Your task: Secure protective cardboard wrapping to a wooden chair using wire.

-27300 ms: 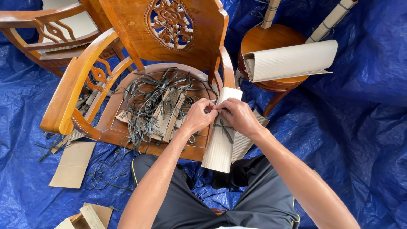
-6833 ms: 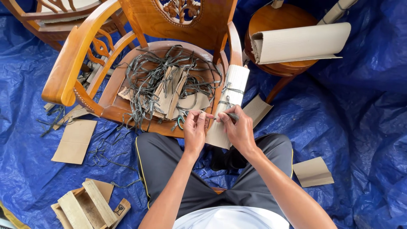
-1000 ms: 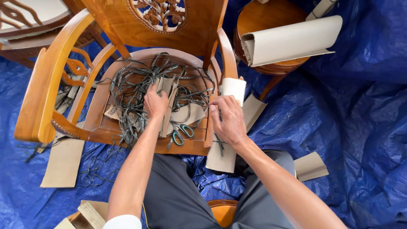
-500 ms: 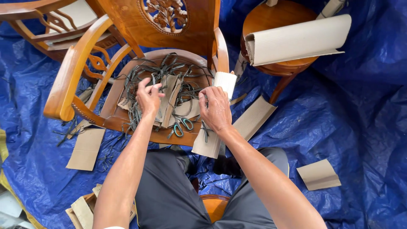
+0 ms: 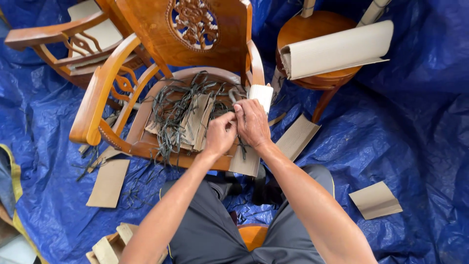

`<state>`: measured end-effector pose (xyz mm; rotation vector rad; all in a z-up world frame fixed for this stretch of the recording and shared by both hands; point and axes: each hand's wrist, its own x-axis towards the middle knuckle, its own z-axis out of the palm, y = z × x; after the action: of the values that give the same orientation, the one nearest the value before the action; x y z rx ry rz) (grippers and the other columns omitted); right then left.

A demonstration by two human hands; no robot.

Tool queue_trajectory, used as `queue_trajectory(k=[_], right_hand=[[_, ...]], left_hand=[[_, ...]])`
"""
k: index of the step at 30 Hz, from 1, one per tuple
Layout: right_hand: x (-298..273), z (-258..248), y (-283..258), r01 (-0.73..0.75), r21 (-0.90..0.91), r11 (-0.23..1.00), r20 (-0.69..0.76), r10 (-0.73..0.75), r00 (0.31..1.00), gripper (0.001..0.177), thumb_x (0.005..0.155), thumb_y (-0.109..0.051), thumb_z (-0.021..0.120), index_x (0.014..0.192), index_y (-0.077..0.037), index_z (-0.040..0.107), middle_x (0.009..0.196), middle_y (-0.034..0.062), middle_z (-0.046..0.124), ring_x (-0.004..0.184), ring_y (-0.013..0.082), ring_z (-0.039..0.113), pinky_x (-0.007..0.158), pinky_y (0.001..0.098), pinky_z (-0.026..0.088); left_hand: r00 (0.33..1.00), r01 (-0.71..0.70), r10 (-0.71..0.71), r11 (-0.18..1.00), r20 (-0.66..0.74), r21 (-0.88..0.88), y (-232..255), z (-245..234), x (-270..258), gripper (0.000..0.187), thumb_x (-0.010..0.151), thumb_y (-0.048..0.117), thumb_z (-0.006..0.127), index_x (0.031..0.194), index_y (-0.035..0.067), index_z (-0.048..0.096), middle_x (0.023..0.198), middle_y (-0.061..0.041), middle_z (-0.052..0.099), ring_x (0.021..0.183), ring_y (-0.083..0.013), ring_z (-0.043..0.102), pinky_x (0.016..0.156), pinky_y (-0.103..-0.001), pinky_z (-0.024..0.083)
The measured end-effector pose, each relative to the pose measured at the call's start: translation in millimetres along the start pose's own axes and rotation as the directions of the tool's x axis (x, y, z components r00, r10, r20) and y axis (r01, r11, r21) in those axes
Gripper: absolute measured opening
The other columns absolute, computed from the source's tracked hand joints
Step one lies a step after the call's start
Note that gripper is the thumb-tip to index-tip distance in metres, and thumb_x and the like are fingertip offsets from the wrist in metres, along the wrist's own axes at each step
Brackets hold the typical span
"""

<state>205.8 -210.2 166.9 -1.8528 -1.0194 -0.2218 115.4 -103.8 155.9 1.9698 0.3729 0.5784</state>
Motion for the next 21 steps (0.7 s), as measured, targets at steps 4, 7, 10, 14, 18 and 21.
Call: queue_trajectory(k=[4,7,10,14,18,21], right_hand=[[-2.7,5.8,5.2,-0.025,0.017,1.0,-0.086,0.027,0.996,0.013,0.103,-0.014,0.058,0.101,-0.003,0.064,0.098,0.0137,0.066,0.097,0.036,0.062,0.085,0.0444,0.05],[-0.6,7.2,5.8,-0.032,0.015,0.999,-0.108,0.033,0.994,0.01,0.102,-0.012,0.059,0.101,-0.004,0.063,0.096,0.0136,0.066,0.094,0.0362,0.063,0.082,0.0445,0.051],[-1.6,8.6,7.2,-0.097,-0.005,0.995,-0.057,0.097,0.994,0.011,0.102,-0.014,0.06,0.099,-0.003,0.06,0.093,0.0145,0.065,0.09,0.0368,0.062,0.079,0.0454,0.05],[-4.8,6.1,4.2,-0.202,0.009,0.979,-0.04,0.202,0.978,0.012,0.105,-0.014,0.057,0.1,-0.003,0.058,0.094,0.0157,0.064,0.088,0.0358,0.063,0.076,0.045,0.05],[-3.3,1.7,32.6,-0.254,0.306,0.918,-0.241,0.332,0.912,0.016,0.108,-0.015,0.055,0.101,-0.001,0.059,0.091,0.0113,0.067,0.081,0.0259,0.064,0.073,0.0394,0.052],[-10.5,-14.0,96.1,-0.361,0.675,0.643,-0.292,0.683,0.67,0.015,0.107,-0.016,0.053,0.099,-0.005,0.06,0.086,0.0056,0.069,0.07,0.0164,0.061,0.068,0.0345,0.052]], left_hand=[[0.994,-0.105,0.11,0.981,-0.02,0.162,8.0,7.9,-9.0,0.013,0.091,0.003,0.064,0.103,-0.001,0.068,0.097,-0.017,0.07,0.083,-0.0355,0.07,0.069,-0.04,0.055],[0.994,-0.093,0.103,0.976,-0.041,0.198,3.0,15.1,-11.4,0.017,0.09,0.0,0.061,0.107,-0.001,0.068,0.104,-0.018,0.069,0.088,-0.0375,0.068,0.073,-0.042,0.053],[0.996,-0.05,0.061,0.987,-0.071,0.155,4.2,21.7,-12.0,0.02,0.093,0.002,0.061,0.113,0.0,0.066,0.108,-0.015,0.068,0.088,-0.0329,0.068,0.075,-0.041,0.053],[0.995,0.018,-0.013,0.998,-0.098,0.054,15.5,19.9,-10.1,0.022,0.096,0.008,0.061,0.117,0.003,0.066,0.108,-0.012,0.068,0.084,-0.0253,0.069,0.073,-0.037,0.054],[0.985,0.104,-0.103,0.995,-0.138,-0.002,5.5,14.8,-7.0,0.023,0.096,0.015,0.065,0.116,0.006,0.068,0.107,-0.008,0.069,0.077,-0.0189,0.067,0.069,-0.034,0.054],[0.981,0.114,-0.11,0.993,-0.163,0.017,-32.3,10.7,0.1,0.022,0.097,0.017,0.064,0.115,0.006,0.07,0.106,-0.007,0.071,0.08,-0.0167,0.067,0.071,-0.032,0.055]])
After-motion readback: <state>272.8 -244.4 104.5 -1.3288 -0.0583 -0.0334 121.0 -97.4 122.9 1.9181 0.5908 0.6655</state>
